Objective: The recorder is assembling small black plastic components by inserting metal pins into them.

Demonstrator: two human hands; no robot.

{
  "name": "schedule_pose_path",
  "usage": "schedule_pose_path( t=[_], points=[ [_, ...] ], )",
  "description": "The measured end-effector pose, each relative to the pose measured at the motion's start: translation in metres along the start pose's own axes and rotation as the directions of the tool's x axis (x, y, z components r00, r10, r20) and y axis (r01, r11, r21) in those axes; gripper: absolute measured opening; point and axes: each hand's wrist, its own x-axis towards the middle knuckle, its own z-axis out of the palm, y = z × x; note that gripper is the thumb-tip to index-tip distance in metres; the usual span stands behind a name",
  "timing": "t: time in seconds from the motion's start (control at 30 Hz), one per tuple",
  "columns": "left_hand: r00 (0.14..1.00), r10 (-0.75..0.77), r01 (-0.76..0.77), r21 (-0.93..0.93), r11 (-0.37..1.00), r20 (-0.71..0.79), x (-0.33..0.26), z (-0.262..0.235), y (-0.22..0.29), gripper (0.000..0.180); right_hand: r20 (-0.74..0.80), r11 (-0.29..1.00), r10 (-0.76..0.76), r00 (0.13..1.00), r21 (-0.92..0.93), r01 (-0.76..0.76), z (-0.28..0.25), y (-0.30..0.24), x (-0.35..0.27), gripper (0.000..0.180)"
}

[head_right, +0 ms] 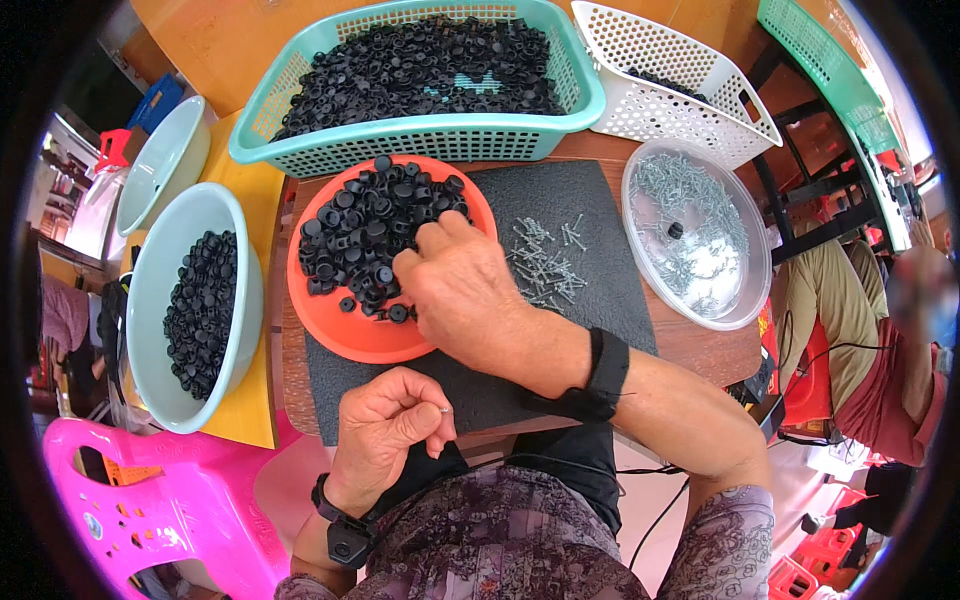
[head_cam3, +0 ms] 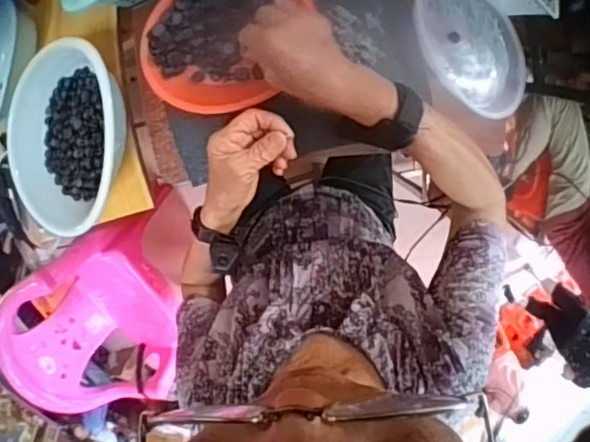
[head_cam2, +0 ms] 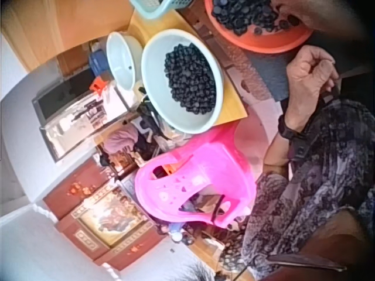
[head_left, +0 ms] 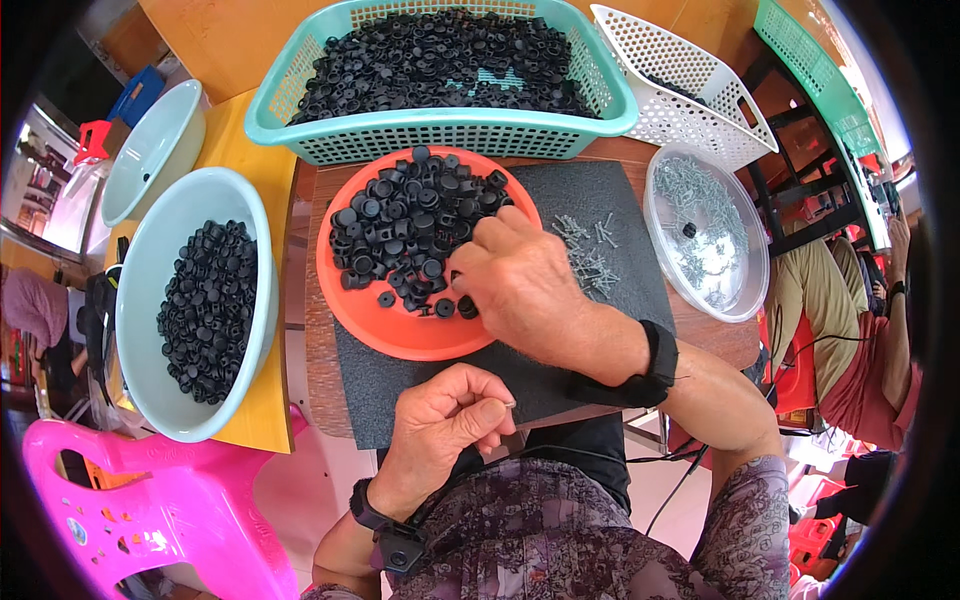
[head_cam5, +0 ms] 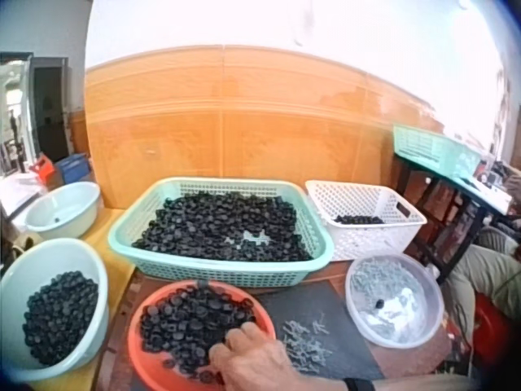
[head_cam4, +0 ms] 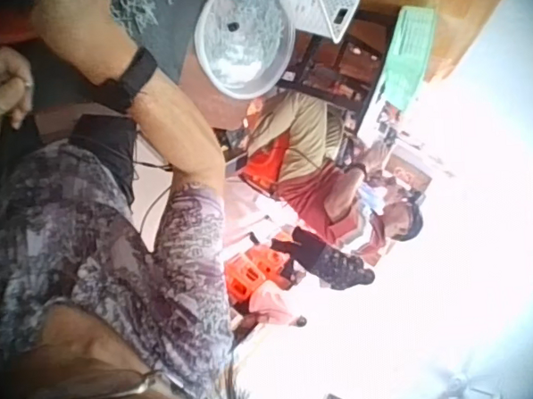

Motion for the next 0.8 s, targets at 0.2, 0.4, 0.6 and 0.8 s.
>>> schedule_pose_path(
  t=[0.2, 0.4, 0.6, 0.8],
  points=[
    [1.0, 0.014, -0.014, -0.046, 0.999, 0.009, 0.0, -0.002, 0.0, 0.022, -0.012, 1.0, -0.001, 1.0, 0.031, 0.001, -0.016, 0.002, -0.007, 0.014],
    [0.998, 0.013, -0.018, 0.077, 0.997, 0.061, 0.0, -0.003, -0.001, 0.015, 0.116, 0.987, -0.158, 0.981, 0.017, 0.157, -0.013, -0.005, -0.004, 0.007],
    [0.998, 0.029, -0.032, 0.054, 0.998, 0.058, 0.0, -0.004, -0.004, 0.016, 0.129, 0.982, -0.188, 0.974, 0.01, 0.188, -0.014, -0.001, 0.001, 0.01],
    [0.997, 0.026, -0.028, 0.036, 0.999, 0.068, 0.002, -0.005, -0.003, 0.015, 0.151, 0.984, -0.176, 0.973, 0.009, 0.177, -0.012, 0.002, 0.0, 0.017]
  ],
)
